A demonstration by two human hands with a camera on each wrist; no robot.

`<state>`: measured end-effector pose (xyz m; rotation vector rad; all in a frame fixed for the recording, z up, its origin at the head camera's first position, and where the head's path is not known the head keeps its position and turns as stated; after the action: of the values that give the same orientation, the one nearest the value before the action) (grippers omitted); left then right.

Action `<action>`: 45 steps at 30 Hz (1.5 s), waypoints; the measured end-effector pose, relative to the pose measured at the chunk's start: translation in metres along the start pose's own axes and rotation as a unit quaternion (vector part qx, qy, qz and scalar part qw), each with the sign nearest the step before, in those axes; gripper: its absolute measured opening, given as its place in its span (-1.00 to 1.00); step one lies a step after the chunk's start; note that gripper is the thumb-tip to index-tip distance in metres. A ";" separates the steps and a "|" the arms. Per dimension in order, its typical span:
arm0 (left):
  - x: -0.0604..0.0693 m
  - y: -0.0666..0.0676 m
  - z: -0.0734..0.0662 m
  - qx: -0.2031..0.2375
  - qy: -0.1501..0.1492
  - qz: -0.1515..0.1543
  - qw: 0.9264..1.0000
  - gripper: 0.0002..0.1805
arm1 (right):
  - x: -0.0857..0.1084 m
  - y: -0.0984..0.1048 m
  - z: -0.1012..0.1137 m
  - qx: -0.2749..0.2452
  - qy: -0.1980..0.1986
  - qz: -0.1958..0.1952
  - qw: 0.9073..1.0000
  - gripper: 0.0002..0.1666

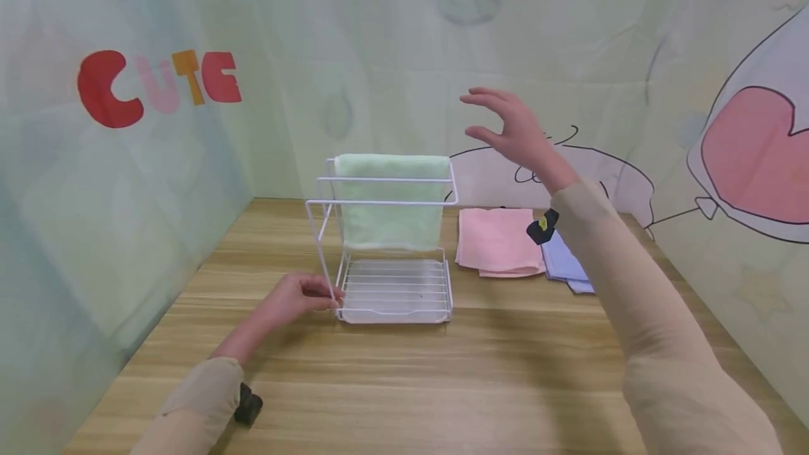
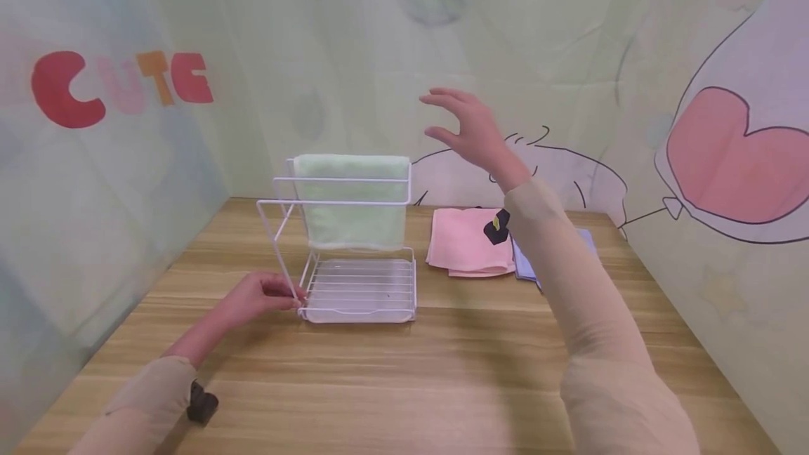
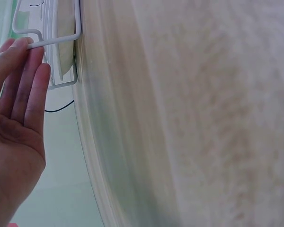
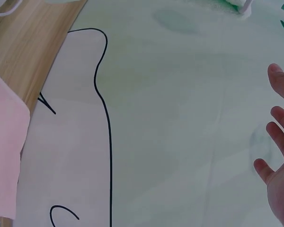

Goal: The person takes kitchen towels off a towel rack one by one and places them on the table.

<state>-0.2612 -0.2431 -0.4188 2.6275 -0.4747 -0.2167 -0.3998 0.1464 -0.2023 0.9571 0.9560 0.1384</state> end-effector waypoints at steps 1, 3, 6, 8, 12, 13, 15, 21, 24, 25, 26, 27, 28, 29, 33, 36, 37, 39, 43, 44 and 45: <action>0.000 0.000 0.000 0.000 -0.002 0.001 1.000 -0.83 | -0.002 -0.001 0.003 -0.002 0.004 0.001 1.000 -0.37; 0.000 0.001 0.001 -0.001 -0.002 0.001 1.000 -0.83 | -0.005 -0.004 0.008 -0.006 0.016 0.005 1.000 -0.37; 0.000 0.002 0.003 0.000 -0.005 0.005 1.000 -0.82 | -0.009 -0.008 0.016 -0.008 0.036 0.010 0.999 -0.38; 0.000 0.002 0.003 0.000 -0.006 0.006 1.000 -0.82 | -0.011 -0.011 0.020 -0.013 0.046 0.012 0.999 -0.38; 0.001 0.002 0.003 -0.001 -0.006 0.007 1.000 -0.82 | -0.015 -0.015 0.028 -0.025 0.054 0.014 0.998 -0.38; 0.001 0.001 0.003 -0.001 -0.006 0.006 1.000 -0.83 | -0.016 -0.015 0.030 -0.029 0.054 0.015 0.998 -0.38; 0.001 0.001 0.003 -0.002 -0.008 0.005 1.000 -0.83 | -0.017 -0.017 0.034 -0.032 0.055 0.016 0.998 -0.38; 0.001 0.002 0.002 -0.003 -0.009 0.004 1.000 -0.84 | -0.021 -0.025 0.046 -0.044 0.058 0.022 0.997 -0.38; 0.002 0.002 0.001 0.003 -0.009 0.008 1.000 -0.83 | -0.023 -0.031 0.050 -0.047 0.061 0.023 0.997 -0.39; 0.003 0.002 0.001 0.005 -0.008 0.009 1.000 -0.83 | -0.024 -0.033 0.051 -0.048 0.062 0.024 0.997 -0.39; 0.003 0.002 0.001 0.005 -0.010 0.010 1.000 -0.82 | -0.024 -0.035 0.052 -0.049 0.064 0.025 0.996 -0.39; 0.003 0.002 0.000 0.005 -0.010 0.010 1.000 -0.82 | -0.025 -0.037 0.053 -0.050 0.065 0.026 0.996 -0.39; 0.003 0.001 0.001 0.006 -0.011 0.010 1.000 -0.82 | -0.026 -0.039 0.054 -0.052 0.065 0.027 0.996 -0.39; 0.003 0.001 0.000 0.004 -0.012 0.010 1.000 -0.82 | -0.026 -0.040 0.055 -0.055 0.066 0.028 0.996 -0.39; 0.003 0.000 0.001 0.003 -0.008 0.006 1.000 -0.83 | -0.028 -0.046 0.061 -0.066 0.072 0.028 0.995 -0.39; 0.002 0.001 0.001 0.001 -0.003 0.003 1.000 -0.83 | -0.031 -0.049 0.064 -0.069 0.079 0.026 0.994 -0.40; 0.002 0.001 0.001 -0.001 -0.004 0.002 1.000 -0.83 | -0.032 -0.050 0.066 -0.071 0.081 0.026 0.994 -0.40; 0.001 0.002 0.002 -0.002 -0.004 0.001 1.000 -0.83 | -0.033 -0.052 0.068 -0.071 0.085 0.027 0.993 -0.41; 0.000 0.002 0.002 -0.004 -0.004 0.001 1.000 -0.83 | -0.033 -0.056 0.070 -0.076 0.090 0.035 0.992 -0.43; 0.000 0.002 0.002 -0.004 -0.004 0.003 1.000 -0.83 | -0.032 -0.058 0.071 -0.077 0.090 0.038 0.992 -0.43; 0.000 0.002 0.001 -0.004 -0.005 0.004 1.000 -0.83 | -0.031 -0.059 0.071 -0.078 0.090 0.040 0.992 -0.43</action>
<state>-0.2617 -0.2453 -0.4194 2.6180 -0.4858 -0.2279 -0.3827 0.0512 -0.2115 0.8497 1.0567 0.3680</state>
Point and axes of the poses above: each hand's wrist, its own x-axis away from the middle knuckle, its own y-axis out of the back of the hand, z = x × y, the point moved 1 cm from there along -x, towards the middle knuckle, and after that the axes turned 3 degrees about x, right-handed, at the moved point
